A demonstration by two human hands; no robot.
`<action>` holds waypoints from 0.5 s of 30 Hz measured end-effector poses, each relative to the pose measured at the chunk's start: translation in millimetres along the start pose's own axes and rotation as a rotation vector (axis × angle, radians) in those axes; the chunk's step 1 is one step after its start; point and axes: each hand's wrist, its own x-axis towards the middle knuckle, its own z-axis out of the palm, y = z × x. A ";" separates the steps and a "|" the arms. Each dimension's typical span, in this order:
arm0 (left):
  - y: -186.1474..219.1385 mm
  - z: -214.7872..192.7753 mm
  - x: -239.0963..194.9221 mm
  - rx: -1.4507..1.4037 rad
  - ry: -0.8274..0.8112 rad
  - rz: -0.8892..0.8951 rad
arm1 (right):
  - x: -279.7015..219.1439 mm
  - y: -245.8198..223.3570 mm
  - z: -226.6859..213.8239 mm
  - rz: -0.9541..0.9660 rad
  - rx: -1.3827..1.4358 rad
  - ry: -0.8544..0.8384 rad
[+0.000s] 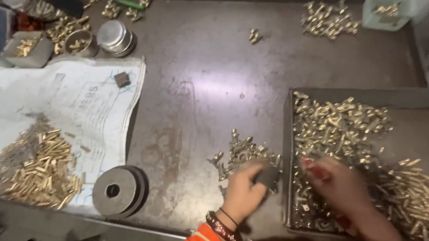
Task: Filing and smoothing small brass metal components at a workbench.
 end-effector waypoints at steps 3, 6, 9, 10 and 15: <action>-2.0 -8.0 10.6 0.075 0.330 0.322 | -7.1 -27.9 -22.1 -0.169 0.252 0.114; 7.4 -0.1 15.7 -0.416 0.319 -0.038 | -4.4 -67.8 -28.9 -0.247 0.374 0.009; 32.3 -7.8 13.7 -0.172 0.489 0.149 | 5.6 -64.7 -68.0 0.240 0.218 0.063; 35.2 -4.9 13.2 -0.175 0.473 0.152 | 2.6 -27.6 -75.3 0.253 0.219 0.072; 38.6 29.4 4.2 0.163 -0.087 0.190 | -12.0 181.3 -99.3 0.201 0.848 0.550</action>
